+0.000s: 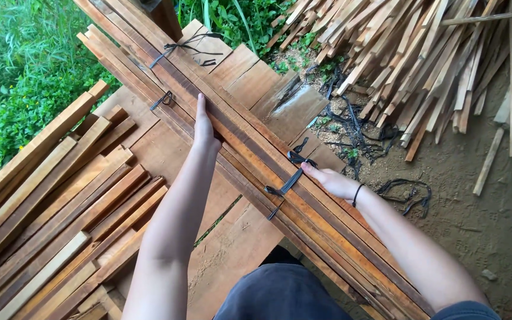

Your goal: The person ties a bundle of wooden planks together using a black strap. They then pick up the tied bundle and place it on a nearby stack. Finally, the person arranges several loose wooden planks on a wooden workbench, aligning them in a row.

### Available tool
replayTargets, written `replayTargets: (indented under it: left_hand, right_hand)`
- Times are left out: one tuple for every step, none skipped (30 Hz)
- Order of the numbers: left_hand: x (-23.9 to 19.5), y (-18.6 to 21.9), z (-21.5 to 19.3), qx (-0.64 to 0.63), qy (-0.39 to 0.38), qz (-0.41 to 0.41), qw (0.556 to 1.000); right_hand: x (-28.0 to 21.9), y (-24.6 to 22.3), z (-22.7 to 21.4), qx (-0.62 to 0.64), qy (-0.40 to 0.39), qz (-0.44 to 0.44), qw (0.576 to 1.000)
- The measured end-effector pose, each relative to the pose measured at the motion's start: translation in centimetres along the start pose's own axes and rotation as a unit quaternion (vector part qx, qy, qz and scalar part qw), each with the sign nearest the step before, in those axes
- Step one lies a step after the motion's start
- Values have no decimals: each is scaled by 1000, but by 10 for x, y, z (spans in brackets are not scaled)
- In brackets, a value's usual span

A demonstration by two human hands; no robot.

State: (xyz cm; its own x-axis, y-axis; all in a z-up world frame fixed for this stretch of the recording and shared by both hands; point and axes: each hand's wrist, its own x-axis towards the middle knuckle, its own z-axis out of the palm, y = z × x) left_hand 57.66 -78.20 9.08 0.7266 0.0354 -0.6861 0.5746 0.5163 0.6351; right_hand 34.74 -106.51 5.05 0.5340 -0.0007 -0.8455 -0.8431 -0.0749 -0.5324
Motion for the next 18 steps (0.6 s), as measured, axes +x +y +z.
replayTargets:
  left_hand:
    - [2,1,-1,1,2,-1,1000]
    - [4,2,-1,15,4,-4,1000]
    - [6,3,1,30,2,-8,1000]
    - [-8,14,9,32,1,-9,999]
    - [-22,23,18,157,8,-4,988]
    - [-37,33,25,279,14,1,960]
    - [14,18,3,281,18,-4,960]
    - [61,6,-17,429,65,74,898]
    - [109,-4,-23,563,105,151,805]
    - [116,-20,-35,566,103,147,804]
    - [127,-30,-40,587,68,159,791]
    - [138,-39,-45,606,32,171,776]
    - [110,-30,-42,606,33,171,776]
    - [82,-22,-39,609,16,198,768]
    - [56,-12,-36,611,-3,227,759]
    - [61,-11,-41,610,-2,228,759]
    - [63,-14,-47,605,-11,216,766]
    - [65,-16,-54,600,-20,205,773]
  right_hand:
    - [-5,-7,3,0,-2,2,1000]
    - [-11,-15,6,-7,3,2,1000]
    - [-17,-23,7,-13,11,1,1000]
    - [-20,-29,7,-11,12,1,1000]
    - [-23,-35,6,-90,39,3,995]
    - [-26,-40,5,-168,66,4,984]
    - [-37,-52,9,-167,62,9,984]
    - [-48,-62,13,-261,106,-42,959]
    - [-58,-75,15,-350,150,-93,920]
    - [-65,-68,26,-348,149,-88,921]
    - [-68,-69,34,-356,133,-87,921]
    - [-73,-70,43,-364,117,-86,920]
    - [-69,-58,45,-365,115,-86,920]
    - [-65,-45,47,-364,123,-89,919]
    - [-60,-34,50,-361,132,-93,918]
    - [-56,-30,49,-361,133,-94,918]
    - [-55,-24,48,-362,157,-118,911]
    - [-54,-18,47,-362,181,-142,903]
